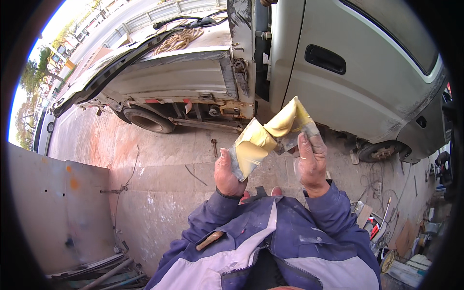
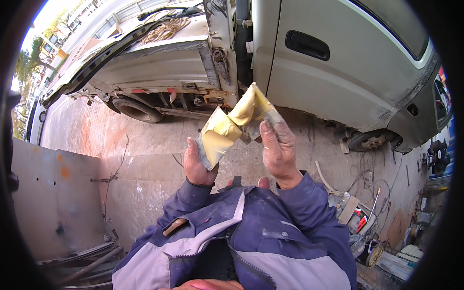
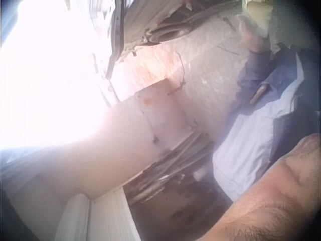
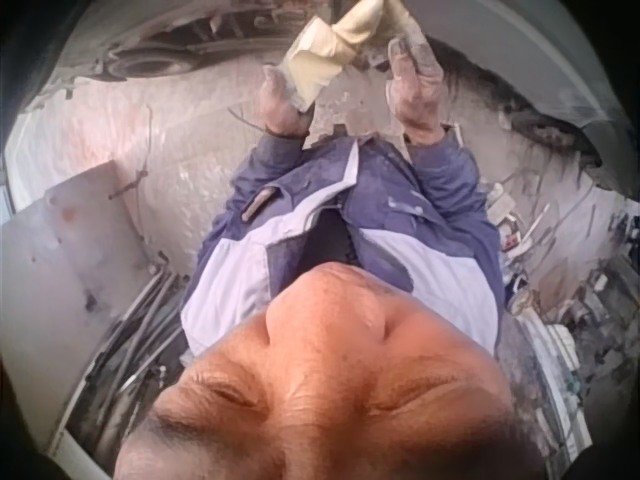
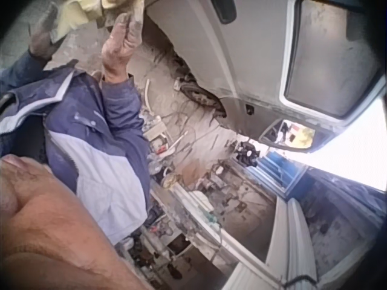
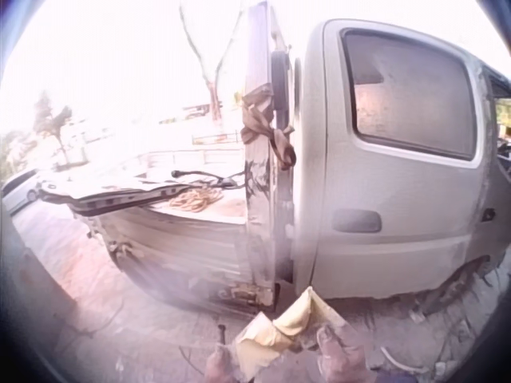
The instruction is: The person scoops yellow body filler from a can onto a metal spreader, then applies and smooths the filler onto a damaged area of a truck door using the spreader. The person works along the door panel, spreading the filler to cover the surface.
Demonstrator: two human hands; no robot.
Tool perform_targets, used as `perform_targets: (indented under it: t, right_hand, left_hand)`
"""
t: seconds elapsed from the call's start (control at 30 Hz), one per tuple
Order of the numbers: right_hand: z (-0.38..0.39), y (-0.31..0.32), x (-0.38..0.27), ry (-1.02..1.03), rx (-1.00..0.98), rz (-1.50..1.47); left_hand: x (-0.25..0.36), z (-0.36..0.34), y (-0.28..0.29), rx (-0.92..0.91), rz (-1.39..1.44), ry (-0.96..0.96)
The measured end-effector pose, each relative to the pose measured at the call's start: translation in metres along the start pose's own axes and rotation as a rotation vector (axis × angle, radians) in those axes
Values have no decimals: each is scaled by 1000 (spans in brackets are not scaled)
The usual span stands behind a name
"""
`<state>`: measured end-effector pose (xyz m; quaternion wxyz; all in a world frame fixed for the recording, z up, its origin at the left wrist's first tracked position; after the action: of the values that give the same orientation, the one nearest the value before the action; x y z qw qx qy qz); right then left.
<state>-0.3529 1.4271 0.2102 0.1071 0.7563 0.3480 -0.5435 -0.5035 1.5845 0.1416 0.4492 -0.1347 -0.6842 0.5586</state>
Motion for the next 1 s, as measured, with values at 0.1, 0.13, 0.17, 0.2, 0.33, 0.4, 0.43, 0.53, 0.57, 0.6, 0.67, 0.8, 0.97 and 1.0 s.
perform_targets:
  t: [0.1,0.13,0.17,0.2,0.33,0.4,0.43,0.53,0.57,0.6,0.67,0.8,0.97,1.0]
  right_hand:
    - [12,-16,6,102,-96,370]
    - [14,-18,7,182,-143,455]
    - [15,-17,7,215,-202,539]
    - [15,-14,7,254,-246,624]
    - [-1,4,-7,323,-182,826]
    - [-7,6,-18,378,-82,832]
    - [-7,0,-22,430,-118,909]
    - [2,-24,-24,581,-211,1062]
    - [9,-33,-22,590,-255,1081]
    - [15,-39,-18,585,-319,1108]
    - [22,-44,-13,561,-387,1098]
    - [12,-27,-10,328,-279,771]
    - [-5,-17,-5,-10,-88,460]
    - [-3,-22,-4,45,-143,500]
  left_hand:
    - [-7,2,0,-25,31,54]
    - [-6,1,1,-31,49,57]
    - [-5,0,2,-36,82,54]
    - [-3,-1,3,-39,85,63]
    - [7,-5,5,-29,55,7]
    - [8,-4,3,-17,-42,-18]
    - [8,-3,1,-13,-105,-14]
    - [4,-4,-4,26,-225,-94]
    - [4,-5,-6,23,-241,-139]
    - [6,-8,-5,56,-187,-153]
    - [15,-15,-1,131,-247,-219]
    - [32,-19,-4,76,-538,-390]
    - [28,-7,-38,-287,-1153,-682]
    - [24,-5,-44,-304,-1222,-728]
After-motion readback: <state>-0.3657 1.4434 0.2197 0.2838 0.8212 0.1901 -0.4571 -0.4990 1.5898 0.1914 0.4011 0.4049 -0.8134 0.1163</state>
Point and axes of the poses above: each hand's wrist, its own z-axis away from the middle knuckle, its own y-axis out of the back of the hand, x = y × z, the point moved 3 cm from there along -z, towards the middle knuckle, and after that the axes turned 8 degrees about z, right-handed, at the moved point
